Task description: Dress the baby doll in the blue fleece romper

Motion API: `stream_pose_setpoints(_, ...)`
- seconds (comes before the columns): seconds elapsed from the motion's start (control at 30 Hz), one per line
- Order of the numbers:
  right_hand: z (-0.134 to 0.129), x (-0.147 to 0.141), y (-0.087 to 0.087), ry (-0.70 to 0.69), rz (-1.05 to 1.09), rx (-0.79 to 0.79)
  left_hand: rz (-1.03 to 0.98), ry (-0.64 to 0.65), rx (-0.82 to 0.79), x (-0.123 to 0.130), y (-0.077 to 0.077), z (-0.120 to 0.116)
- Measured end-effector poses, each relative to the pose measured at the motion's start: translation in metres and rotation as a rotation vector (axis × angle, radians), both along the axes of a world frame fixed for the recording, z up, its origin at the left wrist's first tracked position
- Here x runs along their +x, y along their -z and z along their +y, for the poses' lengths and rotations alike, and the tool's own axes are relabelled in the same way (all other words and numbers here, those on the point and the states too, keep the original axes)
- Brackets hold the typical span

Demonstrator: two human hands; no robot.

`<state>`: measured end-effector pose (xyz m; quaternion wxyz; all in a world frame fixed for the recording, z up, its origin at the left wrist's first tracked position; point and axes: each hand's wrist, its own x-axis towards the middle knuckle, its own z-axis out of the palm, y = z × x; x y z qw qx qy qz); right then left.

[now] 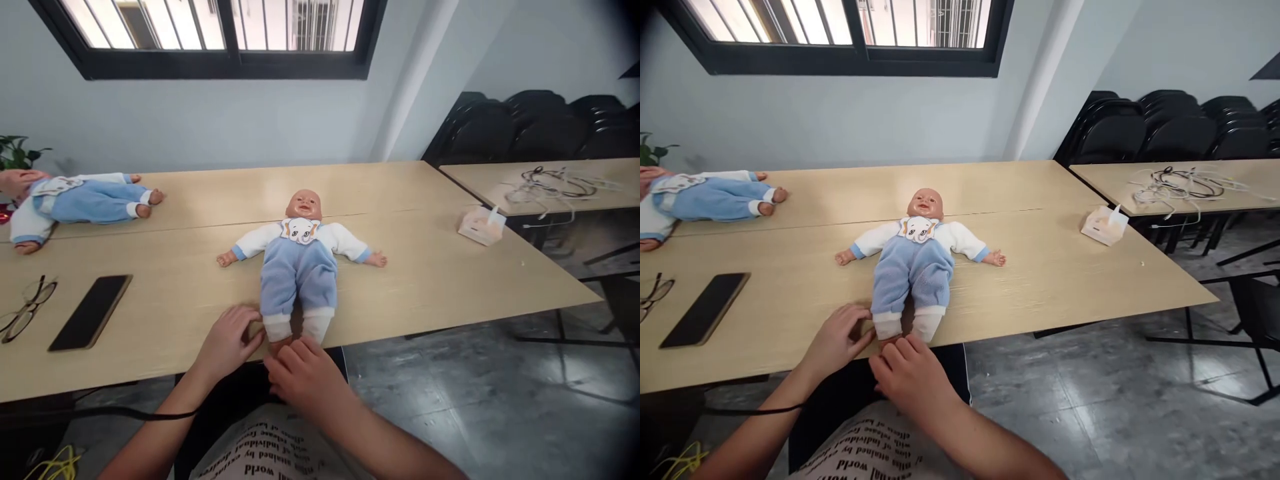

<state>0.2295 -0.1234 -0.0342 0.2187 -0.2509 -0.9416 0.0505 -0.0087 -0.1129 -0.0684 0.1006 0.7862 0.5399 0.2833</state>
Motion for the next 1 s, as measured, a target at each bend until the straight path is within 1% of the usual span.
stream_pose_setpoints(0.03,-0.004,-0.003,0.006,0.057,-0.009,0.05,0.006,-0.022,0.021,0.002,0.001,0.0)
stream_pose_setpoints(0.1,-0.005,-0.007,0.015,0.106,-0.006,0.091,0.004,-0.071,0.061,0.006,0.004,0.002)
stream_pose_setpoints(0.2,-0.004,-0.008,0.017,0.092,0.043,0.078,-0.026,-0.122,0.093,0.012,0.006,0.004)
stream_pose_setpoints(0.33,-0.01,-0.01,0.018,0.127,0.204,0.007,-0.092,-0.138,0.139,0.016,0.004,0.004)
stream_pose_setpoints(0.37,-0.011,-0.01,0.018,0.145,0.248,-0.015,-0.096,-0.107,0.165,0.017,0.002,0.002)
stream_pose_setpoints(0.4,-0.012,-0.011,0.019,0.165,0.285,-0.04,-0.086,-0.05,0.189,0.017,0.0,-0.001)
stream_pose_setpoints(0.5,-0.012,-0.011,0.02,0.221,0.364,-0.118,-0.025,0.155,0.241,0.015,-0.007,-0.015)
stream_pose_setpoints(0.53,-0.012,-0.011,0.02,0.228,0.384,-0.139,-0.022,0.187,0.241,0.015,-0.008,-0.019)
stream_pose_setpoints(0.57,-0.012,-0.011,0.019,0.23,0.401,-0.157,-0.034,0.183,0.23,0.014,-0.009,-0.022)
stream_pose_setpoints(0.63,-0.015,-0.011,0.018,0.231,0.437,-0.18,-0.091,0.086,0.164,0.014,-0.009,-0.023)
stream_pose_setpoints(0.73,-0.021,-0.014,0.017,0.243,0.485,-0.205,-0.206,-0.095,0.001,0.018,-0.004,-0.018)
stream_pose_setpoints(0.8,-0.023,-0.016,0.016,0.24,0.495,-0.212,-0.305,-0.167,-0.064,0.025,0.0,-0.015)
stream_pose_setpoints(0.9,-0.022,-0.019,0.015,0.233,0.491,-0.209,-0.396,-0.214,-0.066,0.033,0.004,-0.016)
stream_pose_setpoints(0.93,-0.02,-0.019,0.015,0.241,0.489,-0.204,-0.382,-0.204,-0.055,0.034,0.004,-0.019)
stream_pose_setpoints(1.0,-0.015,-0.018,0.016,0.262,0.469,-0.189,-0.292,-0.142,-0.034,0.032,0.005,-0.025)
